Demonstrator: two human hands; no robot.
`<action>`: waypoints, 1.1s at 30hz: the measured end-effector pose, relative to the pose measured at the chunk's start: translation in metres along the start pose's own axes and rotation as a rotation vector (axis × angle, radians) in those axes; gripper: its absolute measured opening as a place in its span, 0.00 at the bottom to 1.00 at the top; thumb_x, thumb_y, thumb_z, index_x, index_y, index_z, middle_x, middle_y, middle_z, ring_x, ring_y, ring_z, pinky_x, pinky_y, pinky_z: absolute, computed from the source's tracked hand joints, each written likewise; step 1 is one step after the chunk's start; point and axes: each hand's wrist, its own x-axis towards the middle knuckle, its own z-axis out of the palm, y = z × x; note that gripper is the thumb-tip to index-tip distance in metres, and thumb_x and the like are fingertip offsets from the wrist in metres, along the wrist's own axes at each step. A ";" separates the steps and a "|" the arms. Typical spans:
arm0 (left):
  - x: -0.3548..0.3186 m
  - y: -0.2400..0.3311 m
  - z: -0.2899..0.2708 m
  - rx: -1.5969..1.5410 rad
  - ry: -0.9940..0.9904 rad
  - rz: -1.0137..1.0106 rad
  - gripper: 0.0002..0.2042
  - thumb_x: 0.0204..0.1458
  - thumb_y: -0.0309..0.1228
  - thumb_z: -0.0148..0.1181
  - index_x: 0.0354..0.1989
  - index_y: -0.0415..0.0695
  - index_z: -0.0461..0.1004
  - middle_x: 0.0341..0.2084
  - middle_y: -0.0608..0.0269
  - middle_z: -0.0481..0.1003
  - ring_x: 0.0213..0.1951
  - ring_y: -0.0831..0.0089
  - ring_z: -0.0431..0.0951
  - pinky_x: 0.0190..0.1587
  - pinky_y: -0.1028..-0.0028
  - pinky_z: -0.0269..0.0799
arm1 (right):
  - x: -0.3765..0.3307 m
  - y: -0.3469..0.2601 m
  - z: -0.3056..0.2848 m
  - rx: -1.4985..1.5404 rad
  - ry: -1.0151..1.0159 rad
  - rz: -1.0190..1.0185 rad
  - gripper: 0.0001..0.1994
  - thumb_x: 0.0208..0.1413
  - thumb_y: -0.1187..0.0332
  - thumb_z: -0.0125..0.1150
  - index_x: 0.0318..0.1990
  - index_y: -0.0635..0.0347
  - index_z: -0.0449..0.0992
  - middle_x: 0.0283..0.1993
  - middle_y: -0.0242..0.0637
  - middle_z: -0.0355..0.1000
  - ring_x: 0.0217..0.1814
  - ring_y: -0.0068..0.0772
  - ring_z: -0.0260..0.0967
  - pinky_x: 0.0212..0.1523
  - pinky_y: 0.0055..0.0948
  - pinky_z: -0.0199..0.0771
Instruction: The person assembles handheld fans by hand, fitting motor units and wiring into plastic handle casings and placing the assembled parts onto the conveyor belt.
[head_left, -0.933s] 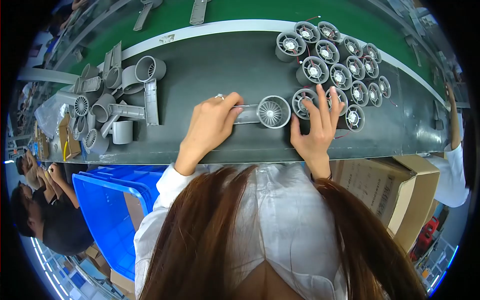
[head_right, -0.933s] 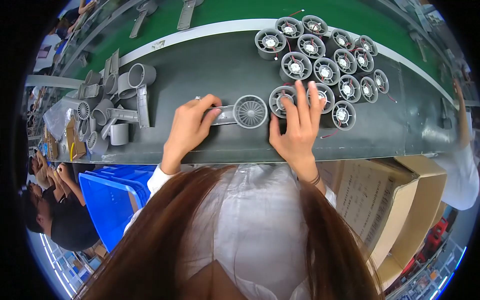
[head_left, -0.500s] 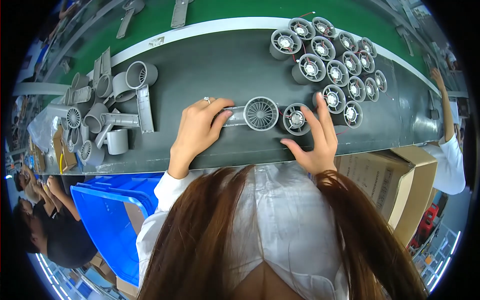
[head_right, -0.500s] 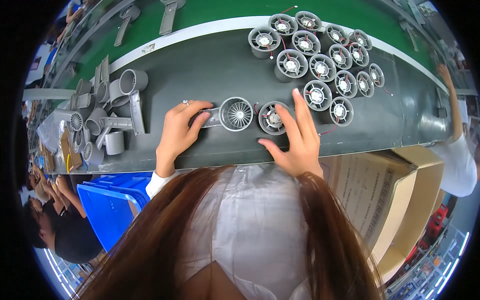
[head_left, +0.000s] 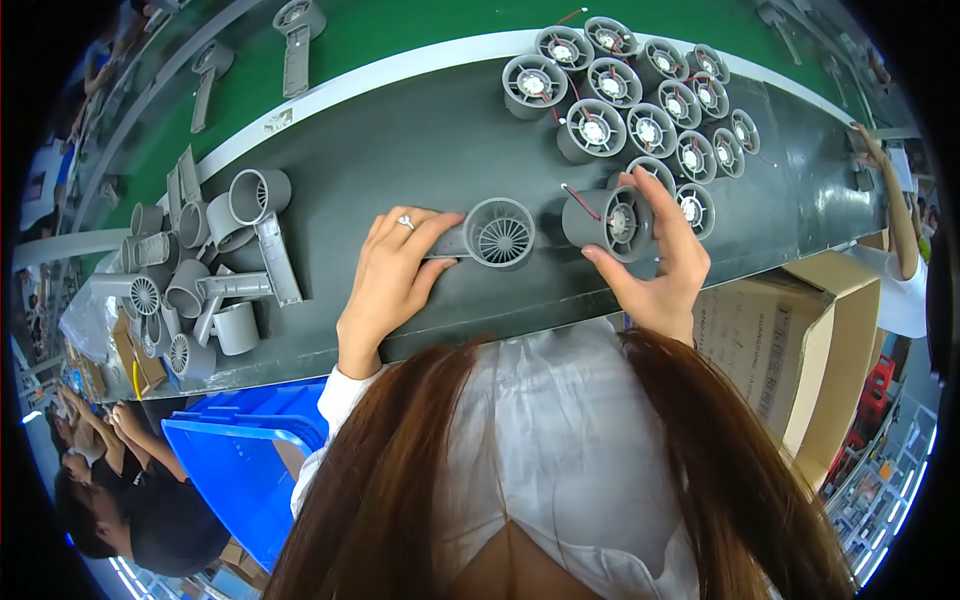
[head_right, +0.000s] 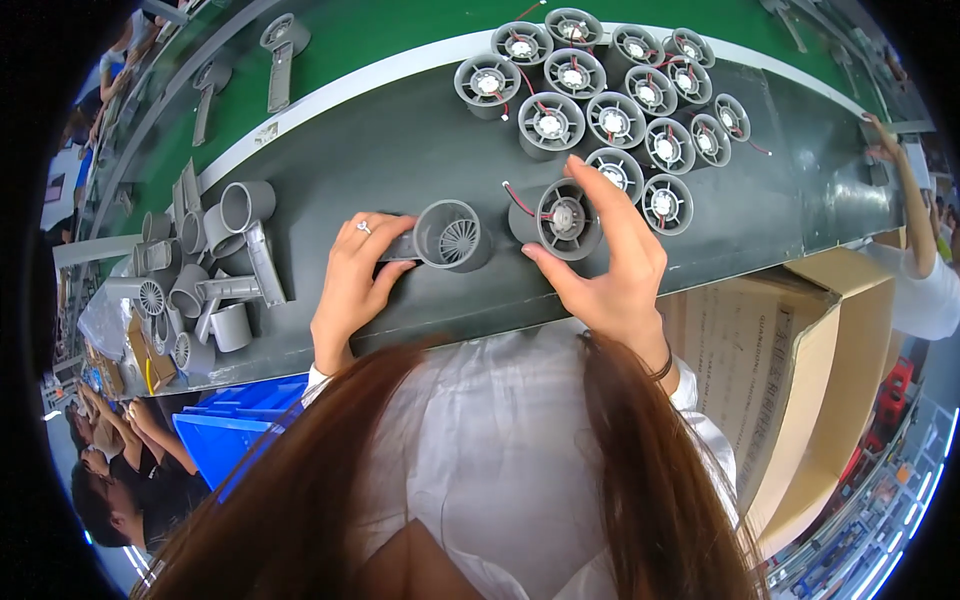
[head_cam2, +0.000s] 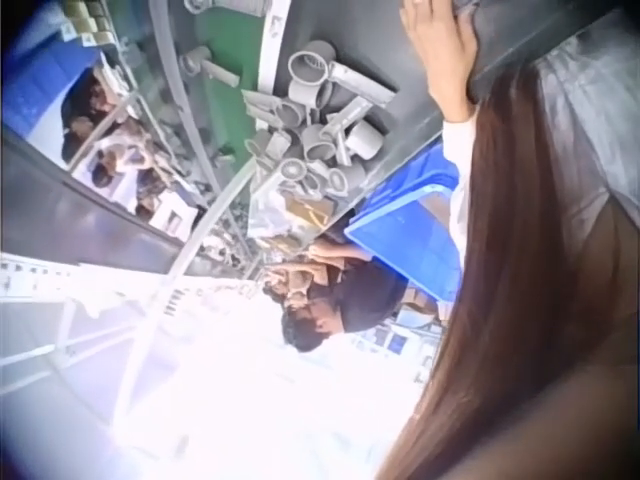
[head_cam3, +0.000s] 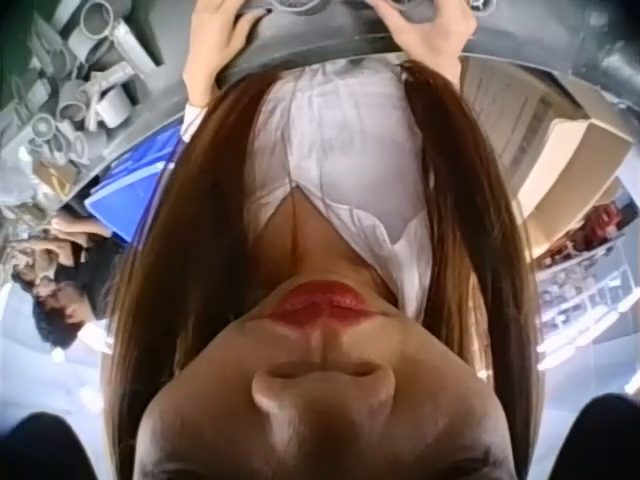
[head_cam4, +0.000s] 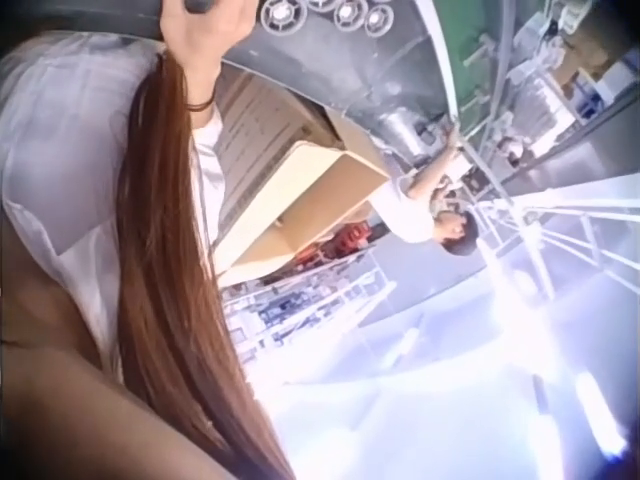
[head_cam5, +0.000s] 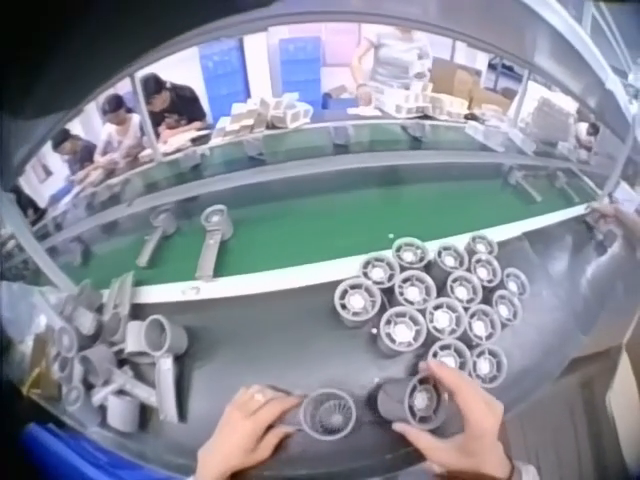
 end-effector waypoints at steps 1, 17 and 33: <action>0.000 -0.001 0.000 0.002 -0.011 0.003 0.22 0.39 0.26 0.66 0.47 0.42 0.72 0.37 0.59 0.73 0.41 0.58 0.71 0.43 0.63 0.65 | 0.000 0.001 -0.001 0.082 0.008 0.014 0.38 0.35 0.81 0.73 0.59 0.69 0.65 0.56 0.48 0.69 0.56 0.34 0.69 0.56 0.29 0.68; 0.001 0.001 0.012 -0.498 0.097 -0.165 0.21 0.37 0.21 0.64 0.44 0.38 0.69 0.38 0.53 0.72 0.41 0.55 0.70 0.46 0.65 0.65 | 0.002 0.010 -0.008 0.254 0.183 -0.144 0.33 0.32 0.81 0.72 0.53 0.73 0.69 0.53 0.54 0.70 0.55 0.48 0.70 0.55 0.37 0.69; 0.002 0.012 0.020 -0.183 0.109 -0.021 0.22 0.28 0.17 0.65 0.39 0.43 0.75 0.36 0.61 0.72 0.41 0.60 0.69 0.45 0.65 0.61 | 0.002 0.002 -0.007 0.062 0.156 -0.271 0.33 0.30 0.84 0.71 0.51 0.76 0.68 0.53 0.57 0.66 0.54 0.49 0.67 0.55 0.40 0.67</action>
